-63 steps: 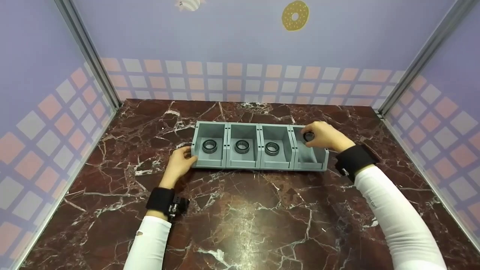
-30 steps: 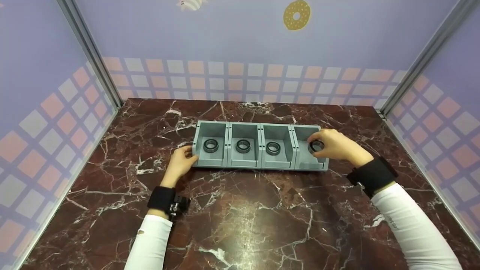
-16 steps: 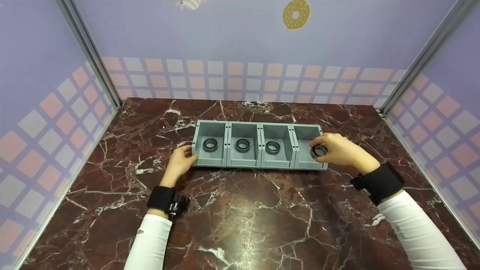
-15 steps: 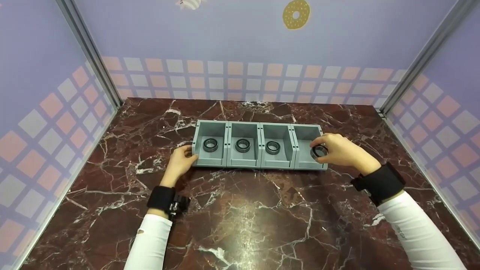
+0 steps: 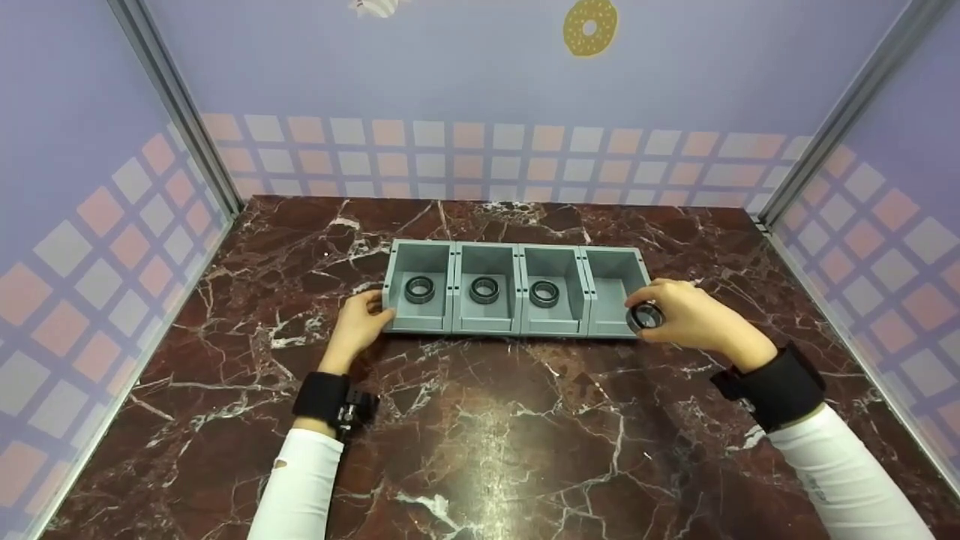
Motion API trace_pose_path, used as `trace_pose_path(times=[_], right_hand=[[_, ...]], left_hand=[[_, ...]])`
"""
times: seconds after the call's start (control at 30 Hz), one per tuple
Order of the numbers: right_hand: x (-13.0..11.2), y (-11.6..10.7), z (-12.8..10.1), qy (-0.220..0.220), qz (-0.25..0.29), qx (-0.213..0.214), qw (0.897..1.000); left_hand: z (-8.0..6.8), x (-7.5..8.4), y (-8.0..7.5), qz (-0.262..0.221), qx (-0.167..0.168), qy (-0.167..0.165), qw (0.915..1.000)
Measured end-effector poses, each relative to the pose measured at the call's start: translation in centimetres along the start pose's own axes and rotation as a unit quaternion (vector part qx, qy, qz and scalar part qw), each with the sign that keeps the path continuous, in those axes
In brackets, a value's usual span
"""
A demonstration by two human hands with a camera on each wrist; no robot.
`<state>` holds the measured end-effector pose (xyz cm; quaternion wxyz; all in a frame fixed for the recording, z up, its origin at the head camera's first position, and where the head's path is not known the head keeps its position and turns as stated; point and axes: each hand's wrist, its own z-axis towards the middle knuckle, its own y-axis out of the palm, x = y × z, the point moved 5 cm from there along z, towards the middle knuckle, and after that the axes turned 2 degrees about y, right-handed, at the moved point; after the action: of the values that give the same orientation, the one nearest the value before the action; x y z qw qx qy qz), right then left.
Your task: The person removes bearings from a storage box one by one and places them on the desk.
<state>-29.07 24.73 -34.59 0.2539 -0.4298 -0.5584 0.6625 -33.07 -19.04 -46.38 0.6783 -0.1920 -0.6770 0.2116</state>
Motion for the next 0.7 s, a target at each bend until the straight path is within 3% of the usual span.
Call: trace_pose_path(times=[0.7], right_hand=[[-0.7, 2.2, -3.3, -0.004, 0.013, -0.003, 1.000]], left_hand=[[-0.1, 0.0, 0.0, 0.000, -0.006, -0.003, 1.0000]])
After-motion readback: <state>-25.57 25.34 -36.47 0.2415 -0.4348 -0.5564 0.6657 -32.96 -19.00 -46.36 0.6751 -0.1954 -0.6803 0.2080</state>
